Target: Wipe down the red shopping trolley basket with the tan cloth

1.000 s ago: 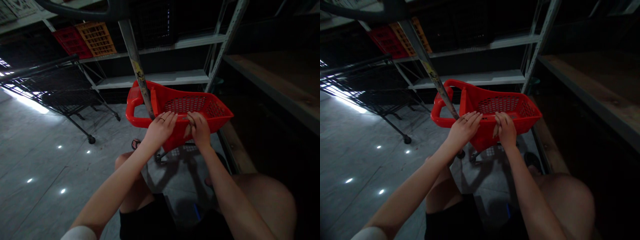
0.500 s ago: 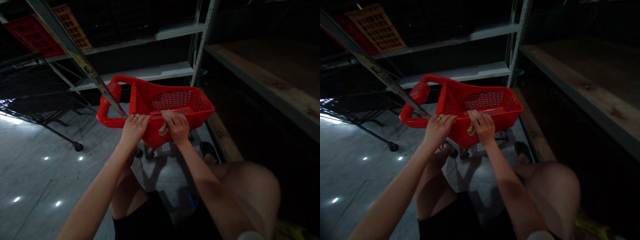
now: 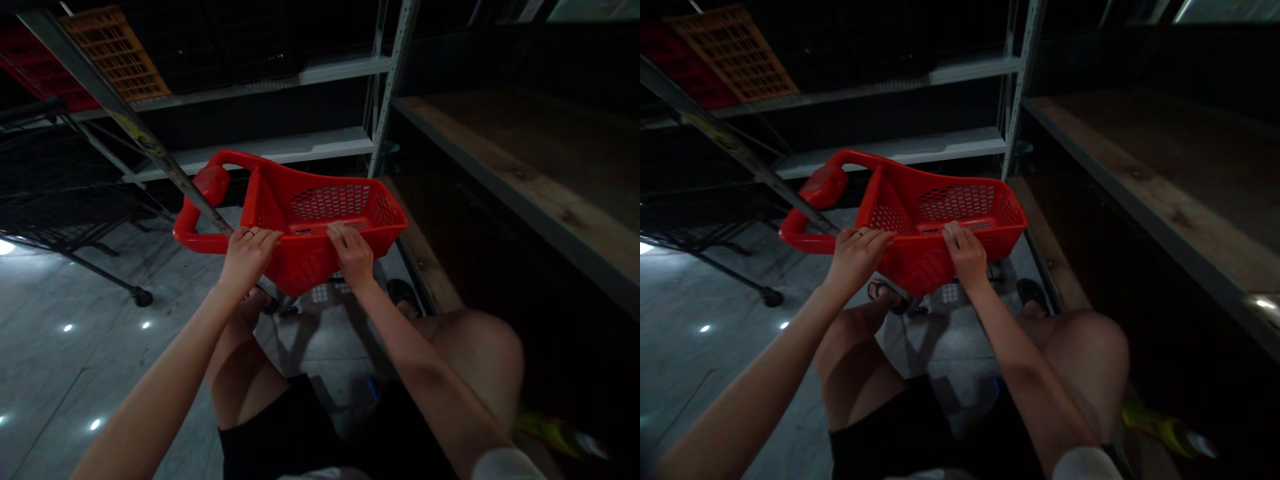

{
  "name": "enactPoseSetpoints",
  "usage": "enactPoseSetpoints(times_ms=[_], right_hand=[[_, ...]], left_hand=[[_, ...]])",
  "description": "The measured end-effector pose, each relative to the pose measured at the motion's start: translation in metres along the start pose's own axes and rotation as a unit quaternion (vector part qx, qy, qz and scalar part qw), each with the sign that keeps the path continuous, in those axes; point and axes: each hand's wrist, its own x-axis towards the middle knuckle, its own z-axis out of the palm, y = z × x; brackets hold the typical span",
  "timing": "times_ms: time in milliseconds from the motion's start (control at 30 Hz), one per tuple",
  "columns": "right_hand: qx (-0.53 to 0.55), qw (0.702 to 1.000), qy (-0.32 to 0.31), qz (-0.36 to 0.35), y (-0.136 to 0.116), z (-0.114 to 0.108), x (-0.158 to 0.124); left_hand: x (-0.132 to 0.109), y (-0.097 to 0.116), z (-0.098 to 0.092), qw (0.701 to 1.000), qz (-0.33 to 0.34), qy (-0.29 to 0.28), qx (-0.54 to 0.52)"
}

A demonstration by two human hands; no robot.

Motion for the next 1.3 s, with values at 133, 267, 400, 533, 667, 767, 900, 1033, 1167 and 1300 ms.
enactPoseSetpoints(times_ms=[133, 267, 400, 533, 667, 767, 900, 1033, 1167, 1300], right_hand=[[0.011, 0.997, -0.062, -0.051, -0.001, -0.007, 0.007], [-0.028, 0.994, -0.097, -0.047, 0.072, -0.040, -0.012], [-0.075, 0.994, -0.070, 0.029, 0.129, -0.066, -0.036], [-0.091, 0.994, -0.051, 0.026, 0.114, -0.063, -0.043], [-0.090, 0.994, -0.060, -0.009, 0.061, -0.054, -0.049], [-0.074, 0.992, -0.089, -0.053, 0.030, -0.058, -0.059], [-0.021, 0.988, -0.128, -0.089, 0.032, -0.073, -0.065], [0.060, 0.982, -0.155, -0.092, 0.062, -0.081, -0.063], [0.102, 0.988, -0.110, -0.037, 0.054, -0.075, -0.068], [0.099, 0.989, -0.106, -0.014, 0.020, -0.074, -0.084]], left_hand=[[-0.003, -0.004, -0.008, 1.000, 0.008, -0.025, -0.008], [-0.015, -0.015, -0.012, 0.999, 0.018, -0.040, -0.033], [-0.019, -0.039, -0.005, 0.999, -0.005, -0.027, -0.042], [-0.007, -0.044, 0.009, 0.998, -0.043, -0.055, -0.008], [0.019, 0.024, 0.032, 0.992, 0.029, -0.116, -0.044], [0.033, 0.093, 0.055, 0.984, 0.026, -0.140, -0.110], [0.035, 0.134, 0.070, 0.975, 0.043, -0.145, -0.160], [0.031, 0.129, 0.073, 0.975, 0.042, -0.136, -0.172], [0.030, 0.130, 0.076, 0.977, 0.025, -0.124, -0.174], [0.026, 0.132, 0.077, 0.976, 0.008, -0.107, -0.189]])
